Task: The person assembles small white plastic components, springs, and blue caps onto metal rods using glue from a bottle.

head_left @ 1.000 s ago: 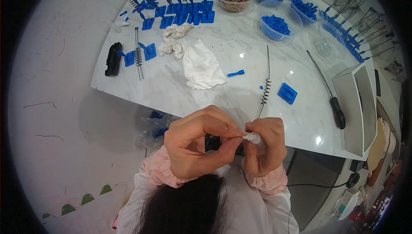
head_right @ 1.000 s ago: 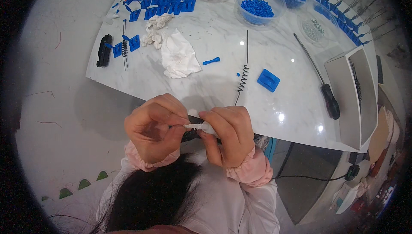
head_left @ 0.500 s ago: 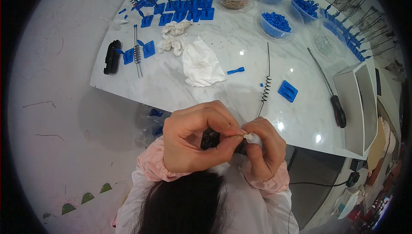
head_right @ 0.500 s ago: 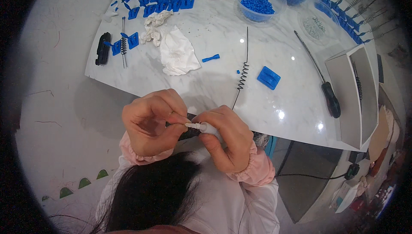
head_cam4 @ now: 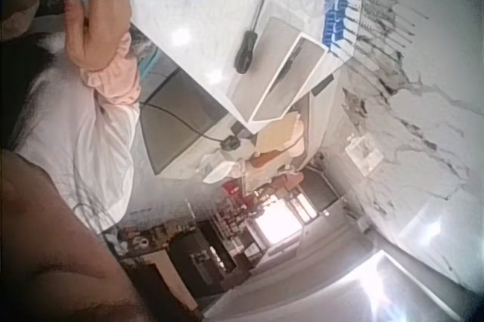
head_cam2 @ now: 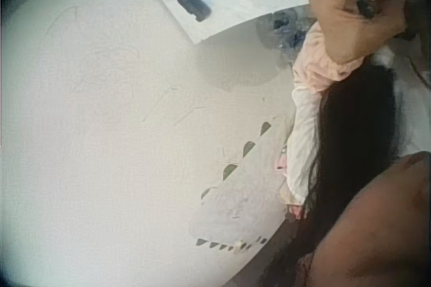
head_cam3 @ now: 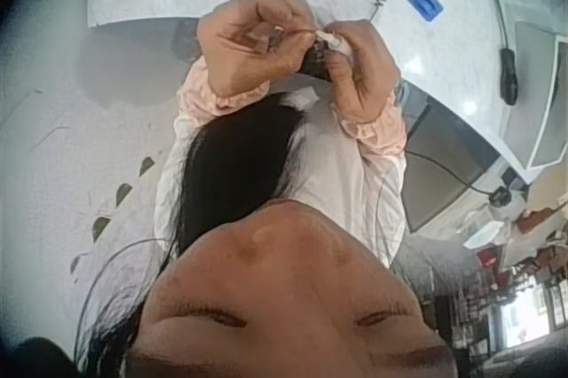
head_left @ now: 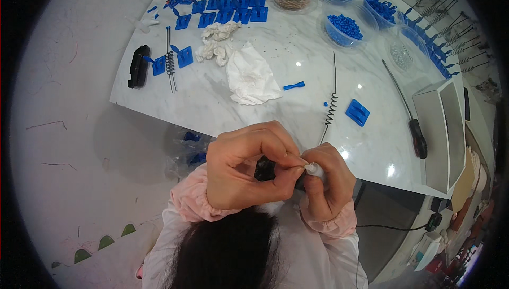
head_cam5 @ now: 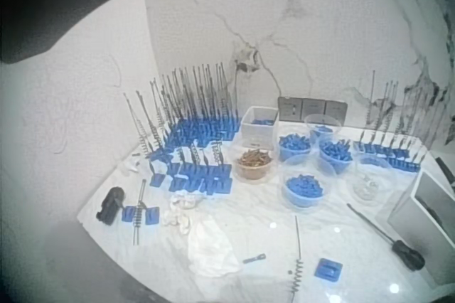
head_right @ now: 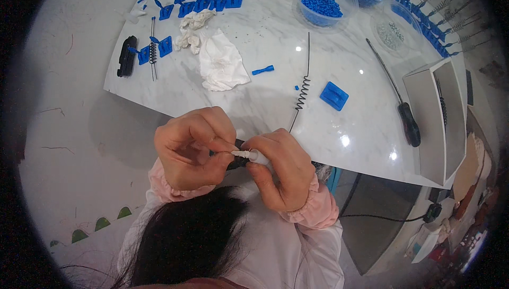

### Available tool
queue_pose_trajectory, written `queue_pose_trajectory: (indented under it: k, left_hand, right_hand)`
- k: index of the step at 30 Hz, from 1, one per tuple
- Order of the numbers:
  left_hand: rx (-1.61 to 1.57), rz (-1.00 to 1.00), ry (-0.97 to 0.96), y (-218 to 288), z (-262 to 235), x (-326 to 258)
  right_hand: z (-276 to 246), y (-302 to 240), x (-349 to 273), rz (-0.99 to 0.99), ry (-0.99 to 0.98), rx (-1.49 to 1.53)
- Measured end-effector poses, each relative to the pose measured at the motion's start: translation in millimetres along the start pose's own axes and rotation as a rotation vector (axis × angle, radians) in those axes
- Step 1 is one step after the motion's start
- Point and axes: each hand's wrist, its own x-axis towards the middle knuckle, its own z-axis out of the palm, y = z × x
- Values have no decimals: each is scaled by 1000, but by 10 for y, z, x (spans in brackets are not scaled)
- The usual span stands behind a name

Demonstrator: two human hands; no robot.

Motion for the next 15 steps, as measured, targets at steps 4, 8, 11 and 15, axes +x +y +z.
queue_pose_trajectory:
  k: [4,8,11,15]
  left_hand:
    - [-40,-60,-35,13,-33,29]
    - [-96,-133,-96,9,-42,38]
    - [-207,-178,-84,29,-33,24]
    - [-328,-205,-129,34,-81,18]
  right_hand:
    - [-43,-11,-4,-27,-32,-49]
    - [-68,29,-32,46,-95,152]
    - [-90,30,-63,206,-154,421]
    - [-70,48,-63,202,-143,476]
